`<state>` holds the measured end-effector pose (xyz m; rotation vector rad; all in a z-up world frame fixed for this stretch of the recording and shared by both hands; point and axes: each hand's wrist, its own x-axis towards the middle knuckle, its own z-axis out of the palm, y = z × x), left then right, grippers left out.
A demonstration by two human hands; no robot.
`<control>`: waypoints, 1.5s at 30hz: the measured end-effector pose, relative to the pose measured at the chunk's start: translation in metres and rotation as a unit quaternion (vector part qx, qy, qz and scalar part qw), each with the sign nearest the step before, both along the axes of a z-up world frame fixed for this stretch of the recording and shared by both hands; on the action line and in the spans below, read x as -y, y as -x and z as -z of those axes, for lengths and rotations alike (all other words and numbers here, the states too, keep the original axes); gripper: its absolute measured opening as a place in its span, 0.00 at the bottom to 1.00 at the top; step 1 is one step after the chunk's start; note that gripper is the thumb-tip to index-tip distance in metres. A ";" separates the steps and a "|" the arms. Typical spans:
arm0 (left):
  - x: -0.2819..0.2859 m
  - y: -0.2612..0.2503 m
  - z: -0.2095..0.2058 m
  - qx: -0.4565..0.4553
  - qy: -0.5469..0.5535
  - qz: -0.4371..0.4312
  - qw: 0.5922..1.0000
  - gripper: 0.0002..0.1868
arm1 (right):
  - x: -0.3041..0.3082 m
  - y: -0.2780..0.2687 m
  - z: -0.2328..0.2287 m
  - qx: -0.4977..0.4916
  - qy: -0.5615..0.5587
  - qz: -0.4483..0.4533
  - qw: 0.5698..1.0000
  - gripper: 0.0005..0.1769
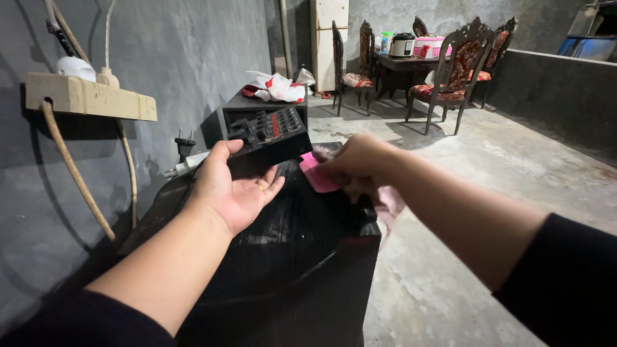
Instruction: The person wipes down an electronic audio mixer and the surface of a subwoofer using a cloth, then gathers a power adapter and a comb.
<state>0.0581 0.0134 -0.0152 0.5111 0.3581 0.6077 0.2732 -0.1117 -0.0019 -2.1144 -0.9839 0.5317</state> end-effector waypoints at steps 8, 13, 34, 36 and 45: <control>-0.007 -0.014 0.006 -0.052 -0.042 -0.003 0.998 0.26 | -0.007 0.036 0.003 -0.035 0.026 -0.003 0.999 0.14; -0.003 -0.010 -0.001 -0.085 -0.052 0.014 0.995 0.24 | -0.001 0.058 -0.002 -0.097 -0.032 -0.102 0.989 0.10; 0.003 0.043 -0.031 -0.008 -0.196 0.115 0.974 0.24 | 0.042 0.020 -0.025 -0.420 -0.094 -0.274 0.860 0.16; -0.005 0.049 -0.036 -0.021 -0.230 0.097 0.968 0.22 | 0.038 0.017 -0.028 -0.416 -0.113 -0.245 0.868 0.16; -0.041 0.095 -0.068 -0.037 -0.309 -0.035 0.950 0.23 | 0.027 0.065 0.002 -0.101 -0.116 -0.160 0.975 0.26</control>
